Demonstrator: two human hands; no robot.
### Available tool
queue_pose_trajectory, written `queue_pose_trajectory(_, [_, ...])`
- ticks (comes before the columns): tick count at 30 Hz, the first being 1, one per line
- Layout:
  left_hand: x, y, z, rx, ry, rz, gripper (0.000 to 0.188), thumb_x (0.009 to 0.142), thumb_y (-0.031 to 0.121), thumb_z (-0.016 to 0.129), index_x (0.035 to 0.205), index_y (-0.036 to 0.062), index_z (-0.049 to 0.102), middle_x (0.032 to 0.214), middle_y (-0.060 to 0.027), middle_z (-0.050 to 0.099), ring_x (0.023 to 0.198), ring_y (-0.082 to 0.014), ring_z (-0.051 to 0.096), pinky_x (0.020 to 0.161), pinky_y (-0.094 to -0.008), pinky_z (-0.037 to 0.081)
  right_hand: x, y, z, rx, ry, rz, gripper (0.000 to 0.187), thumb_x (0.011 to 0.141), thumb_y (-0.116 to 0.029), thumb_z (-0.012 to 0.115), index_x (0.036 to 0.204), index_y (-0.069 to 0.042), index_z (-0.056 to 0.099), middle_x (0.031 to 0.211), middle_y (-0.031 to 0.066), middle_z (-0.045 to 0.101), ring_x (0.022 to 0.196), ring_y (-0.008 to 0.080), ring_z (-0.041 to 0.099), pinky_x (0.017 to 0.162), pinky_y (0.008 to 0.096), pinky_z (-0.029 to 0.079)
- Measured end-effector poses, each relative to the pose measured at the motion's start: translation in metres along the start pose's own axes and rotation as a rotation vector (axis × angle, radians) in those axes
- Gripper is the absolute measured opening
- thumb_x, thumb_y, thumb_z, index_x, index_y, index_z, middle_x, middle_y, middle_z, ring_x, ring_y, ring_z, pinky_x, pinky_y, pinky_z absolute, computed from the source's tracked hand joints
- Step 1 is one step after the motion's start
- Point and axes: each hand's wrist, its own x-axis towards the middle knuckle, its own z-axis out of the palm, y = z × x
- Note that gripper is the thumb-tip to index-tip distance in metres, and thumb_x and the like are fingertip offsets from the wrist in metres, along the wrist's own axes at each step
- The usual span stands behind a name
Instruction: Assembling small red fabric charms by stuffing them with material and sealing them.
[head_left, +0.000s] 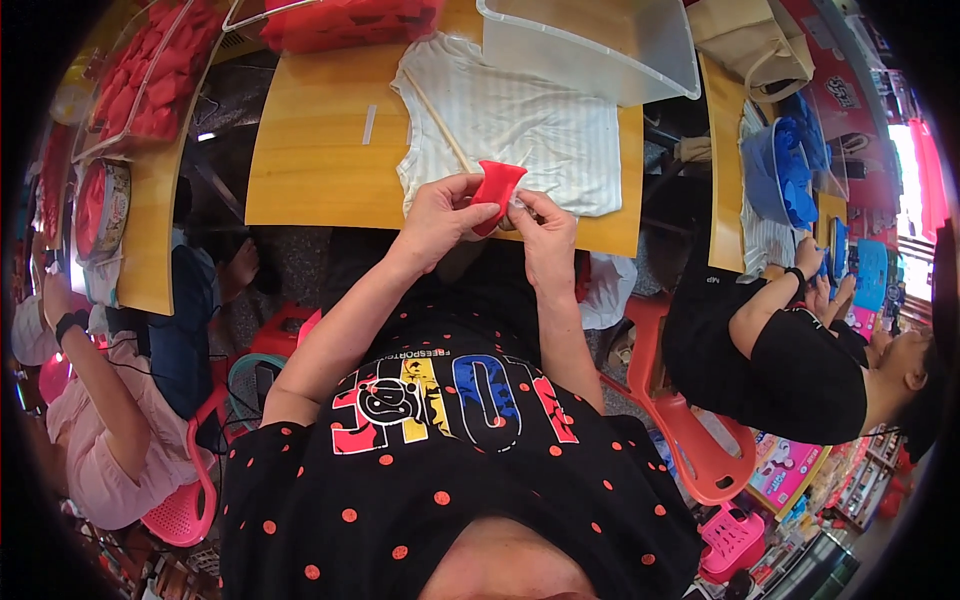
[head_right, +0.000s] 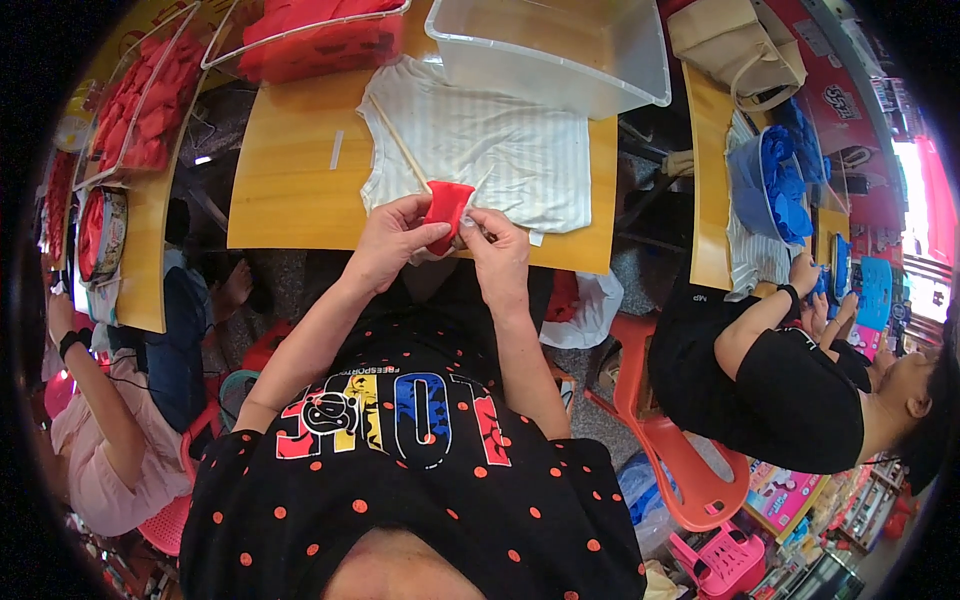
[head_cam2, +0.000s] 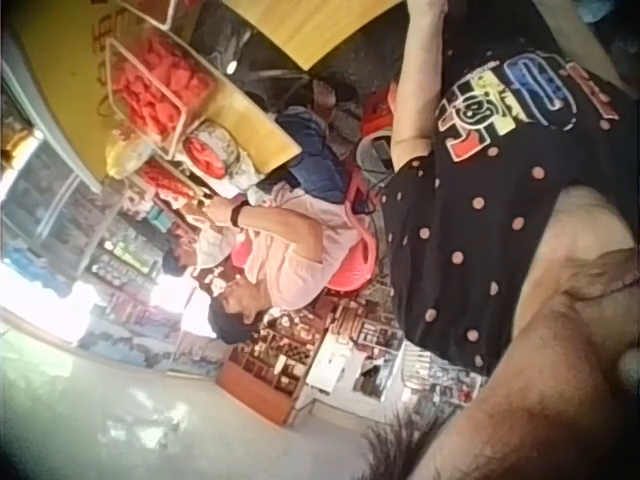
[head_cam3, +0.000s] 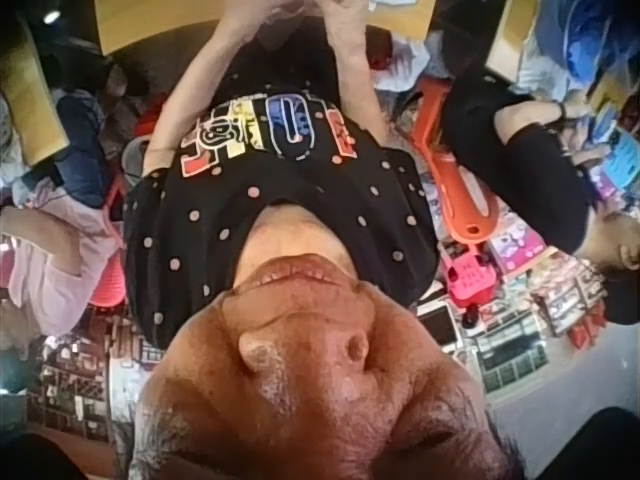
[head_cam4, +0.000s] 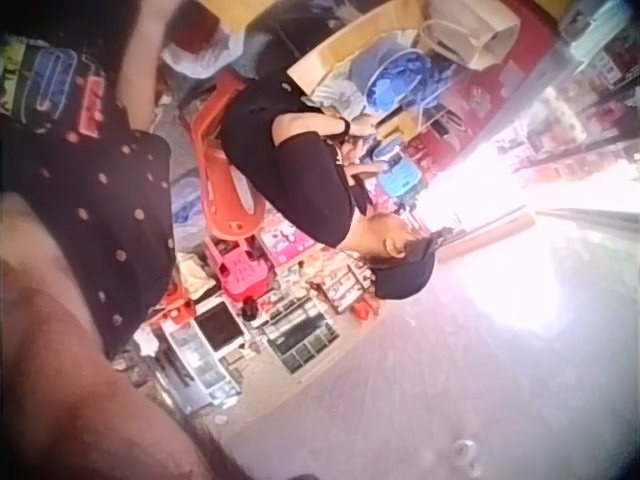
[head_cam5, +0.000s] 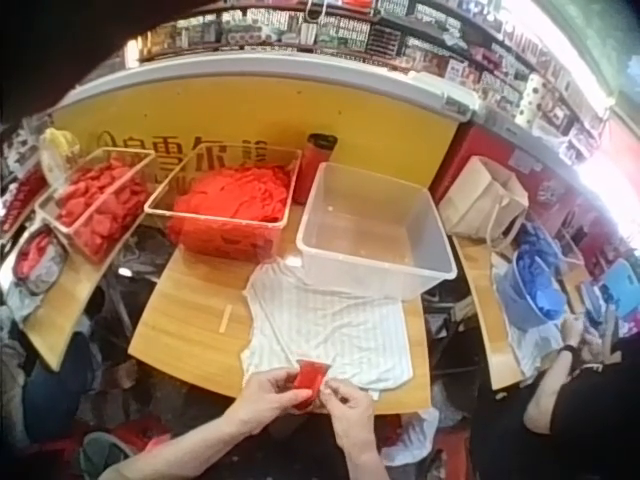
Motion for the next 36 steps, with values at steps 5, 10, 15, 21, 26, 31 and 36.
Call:
queue_pose_trajectory(5, [-0.003, -0.009, 0.002, 0.182, -0.038, 0.085, 0.033, 0.081, 0.002, 0.066, 0.113, 0.0001, 0.059, 0.098, -0.0044, 0.064, 0.081, -0.0109, 0.062, 0.070, -0.0235, 0.052, -0.002, -0.009, 0.016, -0.150, 0.184, 0.019, 0.014, 0.080, 0.001, 0.063, 0.093, 0.003, 0.065, 0.090, 0.0022, 0.061, 0.071, 0.0073, 0.057, 0.059, 0.0214, 0.047])
queue_pose_trajectory(10, [-0.002, 0.004, 0.004, -0.040, 0.003, -0.007, 0.028, 0.085, 0.011, 0.065, 0.110, 0.0001, 0.060, 0.095, -0.0043, 0.064, 0.079, -0.0104, 0.062, 0.068, -0.0227, 0.052, 0.002, -0.002, 0.019, -0.051, 0.139, 0.047, 0.014, 0.077, 0.001, 0.065, 0.091, 0.003, 0.064, 0.091, 0.0051, 0.057, 0.069, 0.0095, 0.058, 0.058, 0.0225, 0.048])
queue_pose_trajectory(15, [0.005, 0.002, -0.005, -0.181, 0.086, -0.162, 0.027, 0.089, 0.022, 0.062, 0.105, 0.0007, 0.063, 0.090, -0.0051, 0.065, 0.074, -0.0110, 0.061, 0.064, -0.0230, 0.051, -0.001, -0.007, 0.024, -0.244, 0.073, -0.105, 0.013, 0.079, 0.000, 0.063, 0.091, 0.004, 0.064, 0.095, 0.0067, 0.055, 0.071, 0.0113, 0.056, 0.060, 0.0224, 0.048])
queue_pose_trajectory(21, [0.004, -0.002, -0.005, -0.245, 0.056, -0.141, 0.024, 0.090, 0.022, 0.061, 0.099, 0.0011, 0.066, 0.084, -0.0037, 0.064, 0.068, -0.0099, 0.059, 0.058, -0.0243, 0.050, -0.003, -0.003, 0.022, -0.254, -0.029, -0.165, 0.013, 0.083, -0.004, 0.062, 0.094, 0.004, 0.065, 0.092, 0.0047, 0.052, 0.070, 0.0121, 0.054, 0.062, 0.0215, 0.046])
queue_pose_trajectory(26, [0.002, -0.003, 0.009, -0.191, 0.007, -0.103, 0.021, 0.092, 0.020, 0.058, 0.102, 0.0026, 0.063, 0.086, -0.0020, 0.063, 0.072, -0.0072, 0.058, 0.064, -0.0224, 0.049, 0.002, 0.000, 0.022, 0.175, 0.103, -0.009, 0.011, 0.086, -0.004, 0.061, 0.094, 0.002, 0.065, 0.091, 0.0034, 0.053, 0.068, 0.0102, 0.054, 0.064, 0.0208, 0.046])
queue_pose_trajectory(31, [0.004, -0.005, 0.002, -0.154, 0.000, -0.092, 0.023, 0.093, 0.016, 0.055, 0.111, 0.0029, 0.058, 0.096, -0.0035, 0.064, 0.079, -0.0087, 0.061, 0.068, -0.0244, 0.051, 0.005, -0.018, 0.023, 0.246, 0.120, 0.071, 0.019, 0.087, -0.001, 0.059, 0.104, 0.006, 0.059, 0.092, 0.0059, 0.062, 0.077, 0.0104, 0.059, 0.071, 0.0212, 0.048])
queue_pose_trajectory(36, [0.003, 0.005, 0.004, -0.294, 0.041, 0.010, 0.026, 0.092, 0.015, 0.057, 0.114, 0.0002, 0.056, 0.097, -0.0052, 0.064, 0.083, -0.0102, 0.062, 0.072, -0.0246, 0.052, 0.001, -0.021, 0.019, 0.406, 0.127, 0.094, 0.024, 0.085, 0.000, 0.062, 0.108, 0.005, 0.058, 0.096, 0.0075, 0.063, 0.083, 0.0112, 0.060, 0.076, 0.0223, 0.048])
